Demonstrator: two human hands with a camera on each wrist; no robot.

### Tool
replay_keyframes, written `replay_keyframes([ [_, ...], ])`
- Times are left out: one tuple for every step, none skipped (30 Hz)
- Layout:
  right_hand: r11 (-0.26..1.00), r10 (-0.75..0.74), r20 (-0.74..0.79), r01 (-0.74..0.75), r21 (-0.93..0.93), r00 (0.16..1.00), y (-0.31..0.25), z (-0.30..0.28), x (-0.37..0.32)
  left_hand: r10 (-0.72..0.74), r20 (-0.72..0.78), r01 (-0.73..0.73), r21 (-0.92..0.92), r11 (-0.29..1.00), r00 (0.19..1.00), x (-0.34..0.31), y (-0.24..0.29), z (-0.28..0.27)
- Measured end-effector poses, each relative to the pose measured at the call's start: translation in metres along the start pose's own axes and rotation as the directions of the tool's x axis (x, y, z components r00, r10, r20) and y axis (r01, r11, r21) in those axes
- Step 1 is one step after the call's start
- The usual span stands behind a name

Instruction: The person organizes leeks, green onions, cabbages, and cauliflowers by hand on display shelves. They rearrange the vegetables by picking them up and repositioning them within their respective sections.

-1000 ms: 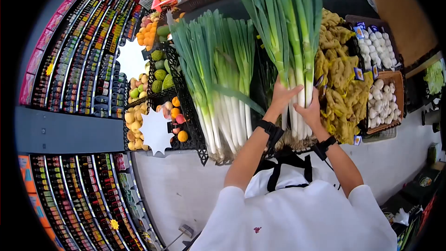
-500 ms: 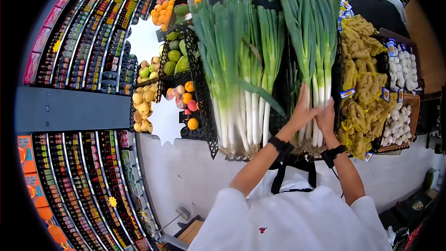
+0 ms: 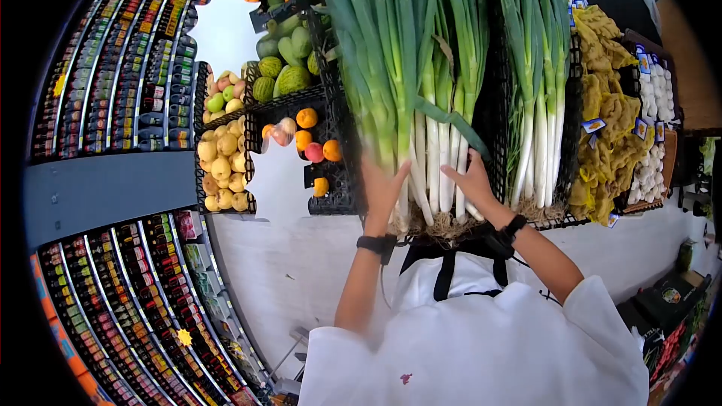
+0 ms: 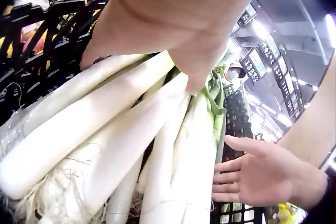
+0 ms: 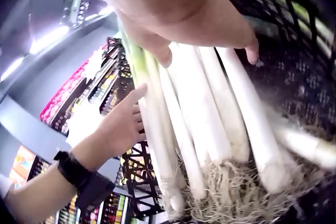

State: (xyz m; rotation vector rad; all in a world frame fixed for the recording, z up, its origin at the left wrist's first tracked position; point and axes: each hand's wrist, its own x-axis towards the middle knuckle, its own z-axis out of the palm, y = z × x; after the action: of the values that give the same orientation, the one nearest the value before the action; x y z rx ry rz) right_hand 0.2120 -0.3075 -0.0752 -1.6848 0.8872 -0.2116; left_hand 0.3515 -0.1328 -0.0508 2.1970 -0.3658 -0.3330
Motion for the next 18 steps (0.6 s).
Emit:
replay_keyframes([
  [0.988,0.081,0.034,-0.085,0.129,0.996,-0.007,0.005,0.002,-0.002,0.032,0.003,-0.011,1.0,0.999,0.002,0.004,-0.004],
  [0.988,0.088,0.032,-0.091,0.124,0.996,-0.009,0.009,0.004,-0.001,0.062,0.002,-0.022,1.0,0.998,0.005,0.008,-0.008],
  [0.994,0.042,-0.084,-0.051,-0.1,0.996,-0.01,0.014,0.007,0.049,0.022,-0.05,0.027,0.998,0.999,0.007,0.006,-0.007],
  [0.947,-0.023,-0.191,-0.04,-0.319,0.981,-0.011,0.018,0.005,0.049,0.033,-0.05,0.027,0.998,0.998,0.009,0.003,-0.009],
  [0.946,-0.016,-0.204,-0.052,-0.32,0.979,-0.01,0.015,0.002,0.088,0.037,-0.09,0.05,0.995,0.995,0.012,0.002,-0.008],
  [0.947,-0.099,-0.206,0.029,-0.319,0.974,-0.018,0.003,-0.001,0.128,0.038,-0.13,0.069,0.989,0.991,0.015,0.002,-0.007],
  [0.941,-0.186,-0.203,0.115,-0.32,0.961,-0.029,-0.011,-0.003,0.127,0.021,-0.127,0.034,0.991,0.992,0.017,0.002,-0.005],
  [0.927,-0.269,-0.195,0.199,-0.318,0.943,-0.041,-0.019,-0.006,0.127,0.024,-0.127,0.029,0.991,0.992,0.017,0.002,-0.003],
  [0.907,-0.338,-0.271,0.235,-0.351,0.901,-0.053,-0.022,-0.001,0.131,0.022,-0.132,0.03,0.991,0.991,0.017,0.001,-0.003],
  [0.789,-0.583,-0.261,0.459,-0.408,0.769,-0.062,-0.021,0.013,0.141,0.018,-0.142,0.03,0.989,0.99,0.018,0.002,-0.003],
  [0.668,-0.685,-0.233,0.467,-0.579,0.69,-0.071,-0.019,0.026,0.144,0.016,-0.145,0.039,0.989,0.989,0.017,0.002,-0.003],
  [0.524,-0.769,-0.18,0.444,-0.727,0.613,-0.086,-0.017,0.032,0.14,0.03,-0.142,0.042,0.989,0.99,0.009,-0.003,-0.003],
  [0.526,-0.769,-0.188,0.438,-0.729,0.611,-0.075,-0.017,0.045,0.157,0.024,-0.158,0.019,0.987,0.987,0.009,-0.006,-0.002],
  [0.558,-0.722,-0.104,0.486,-0.673,0.684,-0.057,-0.017,0.061,0.182,0.01,-0.182,-0.005,0.983,0.983,0.015,-0.006,-0.001],
  [0.592,-0.668,-0.01,0.523,-0.613,0.744,-0.062,-0.016,0.065,0.195,0.009,-0.195,-0.008,0.981,0.981,0.017,-0.005,-0.001],
  [0.592,-0.67,-0.018,0.519,-0.616,0.742,-0.065,-0.02,0.063,0.193,0.02,-0.192,-0.032,0.981,0.981,0.016,-0.005,-0.003],
  [0.702,-0.641,-0.082,0.54,-0.465,0.763,-0.066,-0.026,0.059,0.187,0.032,-0.185,-0.056,0.981,0.982,0.014,-0.007,-0.004],
  [0.782,-0.603,-0.139,0.548,-0.296,0.785,-0.08,-0.034,0.051,0.193,0.034,-0.191,-0.059,0.98,0.981,0.014,-0.007,-0.005],
])
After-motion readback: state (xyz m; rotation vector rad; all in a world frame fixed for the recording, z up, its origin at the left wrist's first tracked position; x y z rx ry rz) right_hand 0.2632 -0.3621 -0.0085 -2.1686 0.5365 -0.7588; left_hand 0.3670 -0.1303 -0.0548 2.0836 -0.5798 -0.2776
